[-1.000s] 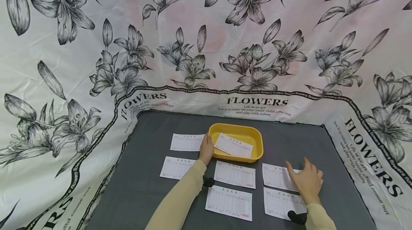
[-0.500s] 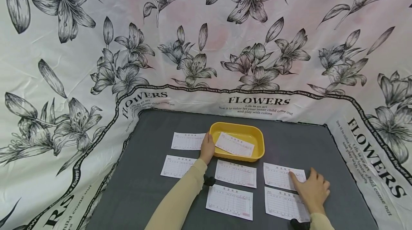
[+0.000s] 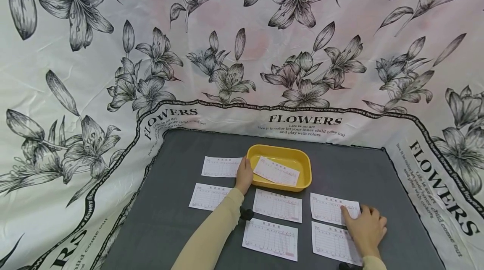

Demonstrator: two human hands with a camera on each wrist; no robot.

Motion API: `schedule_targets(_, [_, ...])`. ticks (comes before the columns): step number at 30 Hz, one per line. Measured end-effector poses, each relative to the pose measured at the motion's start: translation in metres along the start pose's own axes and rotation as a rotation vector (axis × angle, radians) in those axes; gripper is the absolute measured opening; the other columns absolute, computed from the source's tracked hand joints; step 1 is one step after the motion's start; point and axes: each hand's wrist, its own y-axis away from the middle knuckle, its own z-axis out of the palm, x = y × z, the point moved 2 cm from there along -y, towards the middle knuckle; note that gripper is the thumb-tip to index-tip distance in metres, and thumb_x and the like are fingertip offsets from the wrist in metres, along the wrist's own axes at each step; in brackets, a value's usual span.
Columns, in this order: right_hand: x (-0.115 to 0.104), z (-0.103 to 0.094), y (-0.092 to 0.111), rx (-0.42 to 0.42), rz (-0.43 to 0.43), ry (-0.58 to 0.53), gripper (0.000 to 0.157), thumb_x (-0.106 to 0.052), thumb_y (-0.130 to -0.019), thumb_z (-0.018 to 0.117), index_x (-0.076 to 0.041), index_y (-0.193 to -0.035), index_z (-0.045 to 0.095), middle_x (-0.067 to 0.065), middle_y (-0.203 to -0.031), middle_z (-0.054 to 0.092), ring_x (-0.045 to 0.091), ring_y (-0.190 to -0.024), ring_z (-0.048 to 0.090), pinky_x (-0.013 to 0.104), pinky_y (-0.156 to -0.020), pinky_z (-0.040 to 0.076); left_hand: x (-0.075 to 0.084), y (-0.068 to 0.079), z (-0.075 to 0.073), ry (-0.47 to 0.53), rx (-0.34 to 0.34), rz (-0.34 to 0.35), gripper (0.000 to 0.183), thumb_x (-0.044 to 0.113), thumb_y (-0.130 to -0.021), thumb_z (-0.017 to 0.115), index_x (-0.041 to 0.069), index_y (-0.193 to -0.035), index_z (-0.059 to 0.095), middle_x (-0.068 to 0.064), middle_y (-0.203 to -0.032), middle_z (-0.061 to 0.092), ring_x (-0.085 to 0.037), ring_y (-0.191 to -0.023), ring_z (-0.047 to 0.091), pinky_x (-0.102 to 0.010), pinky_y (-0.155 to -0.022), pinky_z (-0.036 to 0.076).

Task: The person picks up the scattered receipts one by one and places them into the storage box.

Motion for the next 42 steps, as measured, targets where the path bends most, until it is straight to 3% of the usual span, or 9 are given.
schedule_targets(7, [-0.003, -0.002, 0.001, 0.053, 0.002, -0.043, 0.07, -0.038, -0.098, 0.071, 0.017, -0.136, 0.052, 0.044, -0.14, 0.043, 0.062, -0.127, 0.035, 0.073, -0.098, 0.033, 0.001, -0.003, 0.002, 0.008, -0.012, 0.003, 0.052, 0.027, -0.119, 0.031, 0.002, -0.164, 0.036, -0.018, -0.165, 0.044, -0.036, -0.153, 0.042, -0.052, -0.128, 0.034])
schedule_targets(16, [-0.007, -0.006, -0.001, 0.18, -0.048, -0.138, 0.052, -0.019, -0.093, 0.079, 0.011, -0.131, 0.061, 0.04, -0.125, 0.062, 0.056, -0.115, 0.046, 0.07, -0.1, 0.033, 0.003, -0.007, 0.004, -0.002, 0.0, -0.005, 0.052, 0.027, -0.118, 0.032, 0.002, -0.164, 0.036, -0.017, -0.165, 0.044, -0.036, -0.153, 0.041, -0.051, -0.128, 0.033])
schedule_targets(21, [-0.006, -0.004, 0.003, 0.229, -0.086, -0.194, 0.034, -0.01, -0.095, 0.076, 0.01, -0.121, 0.067, 0.036, -0.115, 0.068, 0.053, -0.107, 0.05, 0.067, -0.095, 0.032, 0.001, -0.007, 0.002, -0.006, -0.009, 0.006, 0.052, 0.028, -0.119, 0.03, 0.001, -0.163, 0.037, -0.018, -0.165, 0.044, -0.037, -0.153, 0.04, -0.052, -0.129, 0.033])
schedule_targets(26, [-0.004, 0.005, 0.012, 0.269, -0.105, -0.183, 0.018, -0.006, -0.099, 0.071, 0.009, -0.109, 0.073, 0.033, -0.107, 0.072, 0.05, -0.104, 0.053, 0.064, -0.089, 0.035, -0.005, -0.004, -0.004, -0.003, 0.004, -0.005, 0.052, 0.027, -0.119, 0.03, 0.0, -0.163, 0.035, -0.019, -0.165, 0.043, -0.038, -0.154, 0.039, -0.054, -0.129, 0.032])
schedule_targets(37, [-0.003, -0.006, 0.003, 0.29, -0.187, -0.152, 0.019, -0.006, -0.102, 0.065, 0.009, -0.11, 0.071, 0.035, -0.106, 0.071, 0.053, -0.099, 0.057, 0.065, -0.082, 0.036, 0.0, -0.006, -0.001, 0.007, 0.004, 0.03, 0.052, 0.027, -0.119, 0.03, 0.0, -0.163, 0.037, -0.02, -0.164, 0.045, -0.039, -0.152, 0.041, -0.053, -0.128, 0.034])
schedule_targets(42, [0.006, -0.01, -0.001, 0.279, -0.211, -0.163, 0.018, -0.004, -0.098, 0.068, 0.012, -0.103, 0.073, 0.03, -0.085, 0.072, 0.051, -0.081, 0.062, 0.061, -0.069, 0.041, -0.005, -0.003, 0.001, -0.012, 0.01, 0.016, 0.052, 0.026, -0.119, 0.03, -0.001, -0.162, 0.038, -0.02, -0.163, 0.046, -0.039, -0.152, 0.042, -0.054, -0.127, 0.034])
